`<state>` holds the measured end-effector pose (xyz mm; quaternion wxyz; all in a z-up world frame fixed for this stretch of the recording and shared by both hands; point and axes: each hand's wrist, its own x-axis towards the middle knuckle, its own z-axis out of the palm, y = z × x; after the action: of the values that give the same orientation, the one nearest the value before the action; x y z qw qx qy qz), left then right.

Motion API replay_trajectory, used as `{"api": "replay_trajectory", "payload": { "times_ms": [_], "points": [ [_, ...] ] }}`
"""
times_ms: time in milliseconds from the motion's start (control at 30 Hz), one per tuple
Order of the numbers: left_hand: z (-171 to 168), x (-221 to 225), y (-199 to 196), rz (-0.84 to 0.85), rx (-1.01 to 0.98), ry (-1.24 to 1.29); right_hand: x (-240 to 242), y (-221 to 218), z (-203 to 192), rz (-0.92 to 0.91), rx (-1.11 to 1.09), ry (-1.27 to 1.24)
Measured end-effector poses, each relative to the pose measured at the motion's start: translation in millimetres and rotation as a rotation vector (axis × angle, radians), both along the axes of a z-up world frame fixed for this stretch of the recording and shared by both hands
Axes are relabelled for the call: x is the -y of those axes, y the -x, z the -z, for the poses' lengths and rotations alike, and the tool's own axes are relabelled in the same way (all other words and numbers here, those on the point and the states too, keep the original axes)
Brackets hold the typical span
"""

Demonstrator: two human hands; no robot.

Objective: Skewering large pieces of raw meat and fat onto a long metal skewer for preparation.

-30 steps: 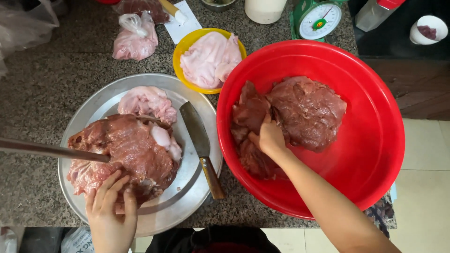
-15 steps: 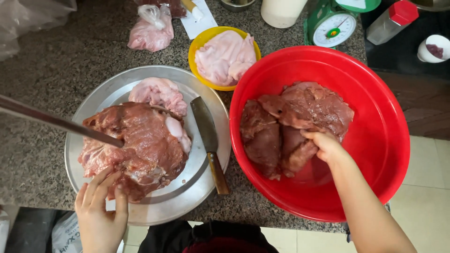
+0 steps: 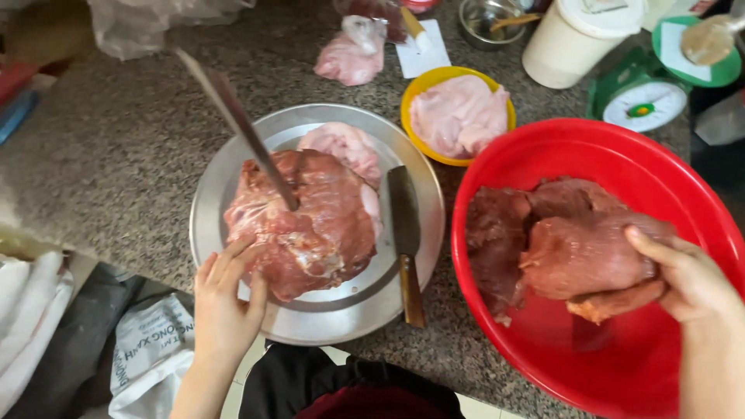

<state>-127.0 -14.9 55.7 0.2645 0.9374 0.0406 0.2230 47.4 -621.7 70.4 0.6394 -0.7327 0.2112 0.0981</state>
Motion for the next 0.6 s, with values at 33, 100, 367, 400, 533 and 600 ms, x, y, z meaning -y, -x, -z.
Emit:
{"api": "replay_trajectory", "payload": {
  "times_ms": [33,100,367,400,533,600],
  "points": [
    [-1.3,0.1,-0.1,0.003,-0.007,0.031,1.6,0.1,-6.3,0.010,0.028,0.029],
    [-0.8,-4.7,4.5,-0.021,-0.019,0.041,11.8,-3.8,-0.1,0.009,0.042,0.052],
    [9.6,-35.8,22.6,-0.079,-0.056,0.075,21.3,-22.7,43.8,0.000,-0.049,0.095],
    [14.4,-40.4,25.7,-0.083,-0.045,0.059,29.9,-26.9,62.7,-0.086,-0.175,0.232],
    [29.2,-63.3,41.5,-0.135,-0.013,0.025,31.4,-60.8,95.3,-0.188,-0.084,0.766],
    [43.6,-69.1,50.8,-0.203,-0.037,0.035,-26.2,-75.3,48.7,-0.187,0.029,0.758]
  ]
}}
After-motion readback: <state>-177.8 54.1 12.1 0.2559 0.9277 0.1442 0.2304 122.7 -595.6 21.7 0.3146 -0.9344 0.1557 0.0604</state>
